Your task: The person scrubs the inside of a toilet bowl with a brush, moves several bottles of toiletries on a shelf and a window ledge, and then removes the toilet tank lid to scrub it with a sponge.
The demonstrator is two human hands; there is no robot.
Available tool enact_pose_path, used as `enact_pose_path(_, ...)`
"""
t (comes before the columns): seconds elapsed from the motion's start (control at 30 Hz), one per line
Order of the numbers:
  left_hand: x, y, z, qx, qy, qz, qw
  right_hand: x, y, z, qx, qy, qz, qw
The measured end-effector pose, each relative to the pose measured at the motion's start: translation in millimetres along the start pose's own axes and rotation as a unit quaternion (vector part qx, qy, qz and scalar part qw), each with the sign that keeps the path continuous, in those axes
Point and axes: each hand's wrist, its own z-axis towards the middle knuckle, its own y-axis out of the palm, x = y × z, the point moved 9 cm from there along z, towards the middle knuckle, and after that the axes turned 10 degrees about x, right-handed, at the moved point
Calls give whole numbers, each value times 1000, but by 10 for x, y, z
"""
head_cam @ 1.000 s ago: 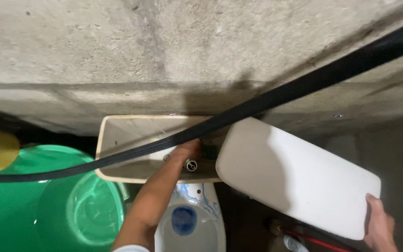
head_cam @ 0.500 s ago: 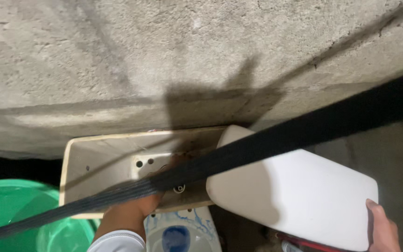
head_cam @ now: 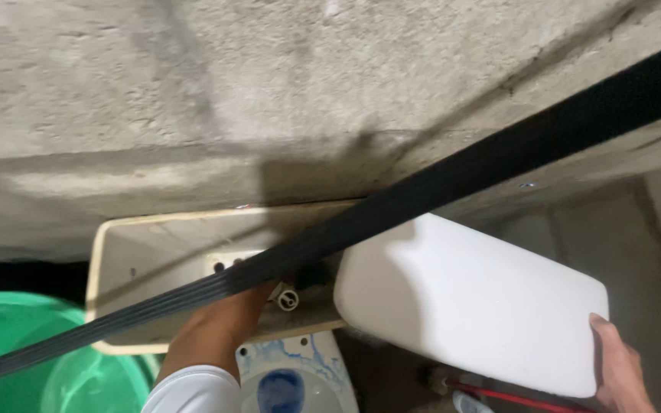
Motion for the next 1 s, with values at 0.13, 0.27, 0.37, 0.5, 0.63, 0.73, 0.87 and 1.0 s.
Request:
enact_pose_path(0.13, -119, -112, -77, 0, 0, 14, 1000, 37, 71, 89, -3, -20, 5, 1000)
enact_pose_path(0.27, -125, -209, -454, -27, 11, 7, 1000, 71, 79, 15, 5, -2, -13, 1000)
enact_pose_path(0.37, -55, -498, -790, -81, 14, -61, 995, -35, 90, -55, 3, -33, -36, 999)
enact_pose_path(0.5, -93, -1406, -1248, 4, -84, -318, 944, -54, 81, -141, -20, -14, -15, 1000)
enact_pose_path(0.63, 372, -2530, -1996, 314, 22, -377, 871, -53, 100, -59, -24, -10, 14, 1000)
enact_pose_path(0.73, 981, -2876, -2342, 365, 139, -358, 848, -2, 150, 45, -42, -38, 38, 998)
enact_pose_path(0.87, 1667, -2904, -2625, 362, 312, -204, 854, 50, 202, 127, -36, -40, 37, 998)
enact_pose_path(1.0, 1485, -2648, -2521, 295, 189, -342, 872, -29, 281, 160, -73, -74, 130, 986)
